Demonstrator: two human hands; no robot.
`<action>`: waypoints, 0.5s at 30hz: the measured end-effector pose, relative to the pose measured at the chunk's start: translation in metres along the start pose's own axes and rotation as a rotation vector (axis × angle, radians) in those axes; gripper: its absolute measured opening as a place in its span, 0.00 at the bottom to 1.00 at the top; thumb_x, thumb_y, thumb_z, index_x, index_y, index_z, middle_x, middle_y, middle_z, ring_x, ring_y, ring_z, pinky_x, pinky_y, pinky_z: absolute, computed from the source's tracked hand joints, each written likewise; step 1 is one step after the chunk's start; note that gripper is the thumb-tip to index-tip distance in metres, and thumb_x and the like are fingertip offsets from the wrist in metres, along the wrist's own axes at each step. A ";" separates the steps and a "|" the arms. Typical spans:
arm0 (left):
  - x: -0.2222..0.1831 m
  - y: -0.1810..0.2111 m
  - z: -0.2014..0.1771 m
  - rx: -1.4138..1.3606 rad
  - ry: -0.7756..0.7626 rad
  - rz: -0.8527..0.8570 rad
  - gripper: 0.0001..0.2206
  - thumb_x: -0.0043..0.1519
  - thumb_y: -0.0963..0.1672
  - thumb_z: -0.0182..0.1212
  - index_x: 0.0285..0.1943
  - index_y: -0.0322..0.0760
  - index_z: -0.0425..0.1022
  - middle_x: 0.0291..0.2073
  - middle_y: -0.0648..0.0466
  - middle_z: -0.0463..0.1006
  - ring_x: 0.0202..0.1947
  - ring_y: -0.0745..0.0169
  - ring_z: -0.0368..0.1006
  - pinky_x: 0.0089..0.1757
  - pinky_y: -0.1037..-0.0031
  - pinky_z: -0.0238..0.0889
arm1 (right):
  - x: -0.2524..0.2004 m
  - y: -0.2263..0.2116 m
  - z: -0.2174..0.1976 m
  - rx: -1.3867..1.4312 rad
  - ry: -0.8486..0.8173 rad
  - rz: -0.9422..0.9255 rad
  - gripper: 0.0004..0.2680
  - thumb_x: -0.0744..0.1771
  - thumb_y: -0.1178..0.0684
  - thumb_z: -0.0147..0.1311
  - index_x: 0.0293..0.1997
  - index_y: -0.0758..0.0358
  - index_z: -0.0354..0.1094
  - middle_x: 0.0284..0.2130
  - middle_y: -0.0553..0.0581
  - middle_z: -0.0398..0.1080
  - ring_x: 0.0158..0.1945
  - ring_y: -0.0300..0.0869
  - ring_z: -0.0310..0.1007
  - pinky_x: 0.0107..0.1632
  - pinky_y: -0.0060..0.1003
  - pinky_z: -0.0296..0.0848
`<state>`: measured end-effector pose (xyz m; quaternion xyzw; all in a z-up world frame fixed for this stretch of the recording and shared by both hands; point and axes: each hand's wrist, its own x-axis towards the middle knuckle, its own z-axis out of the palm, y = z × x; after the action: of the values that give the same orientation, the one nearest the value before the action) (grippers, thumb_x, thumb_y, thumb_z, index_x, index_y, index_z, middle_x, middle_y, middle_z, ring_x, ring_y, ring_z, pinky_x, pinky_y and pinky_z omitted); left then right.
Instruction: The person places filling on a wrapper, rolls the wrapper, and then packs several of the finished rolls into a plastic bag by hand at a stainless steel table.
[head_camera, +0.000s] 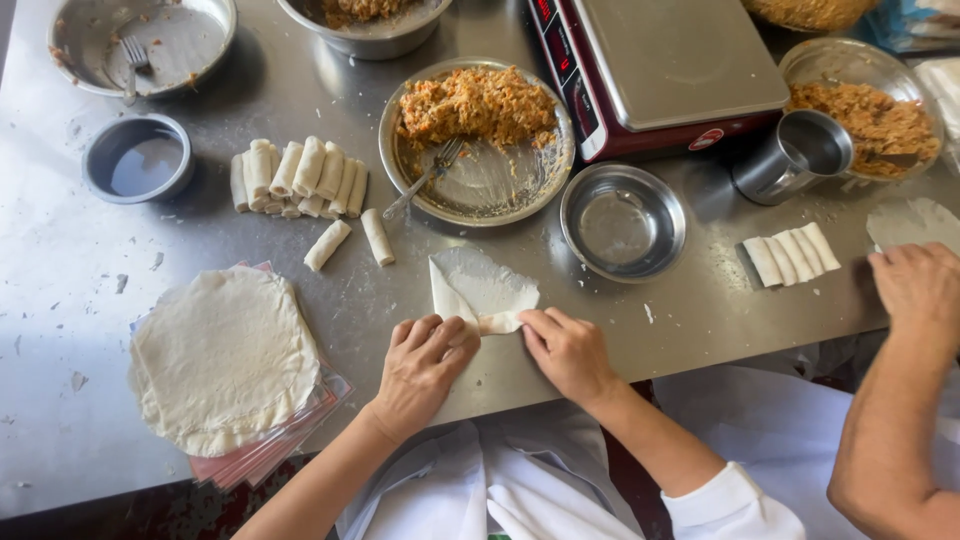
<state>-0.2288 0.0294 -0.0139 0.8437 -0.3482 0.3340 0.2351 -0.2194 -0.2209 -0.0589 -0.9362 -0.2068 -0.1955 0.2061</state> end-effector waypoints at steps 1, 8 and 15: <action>0.000 -0.001 0.001 0.001 0.004 0.006 0.08 0.68 0.41 0.53 0.42 0.44 0.79 0.41 0.52 0.76 0.43 0.51 0.72 0.44 0.66 0.62 | 0.007 -0.007 0.001 -0.004 0.007 -0.001 0.06 0.67 0.51 0.56 0.46 0.42 0.75 0.24 0.43 0.69 0.27 0.42 0.77 0.29 0.35 0.76; 0.000 -0.011 -0.005 -0.161 -0.083 -0.052 0.10 0.66 0.37 0.51 0.55 0.34 0.69 0.49 0.40 0.76 0.46 0.42 0.75 0.43 0.64 0.65 | 0.040 -0.050 -0.005 0.160 0.121 -0.303 0.08 0.66 0.52 0.62 0.48 0.54 0.73 0.36 0.52 0.75 0.44 0.43 0.78 0.44 0.36 0.76; 0.002 -0.048 0.009 -0.437 -0.353 -0.328 0.19 0.57 0.38 0.63 0.57 0.39 0.68 0.34 0.47 0.84 0.38 0.43 0.79 0.40 0.59 0.69 | 0.066 -0.037 -0.004 0.380 -0.168 -0.060 0.03 0.65 0.50 0.64 0.36 0.51 0.74 0.28 0.48 0.78 0.35 0.44 0.81 0.40 0.36 0.77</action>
<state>-0.1885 0.0539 -0.0263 0.8630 -0.3067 0.0575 0.3973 -0.1826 -0.1720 -0.0149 -0.8869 -0.2842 -0.0805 0.3550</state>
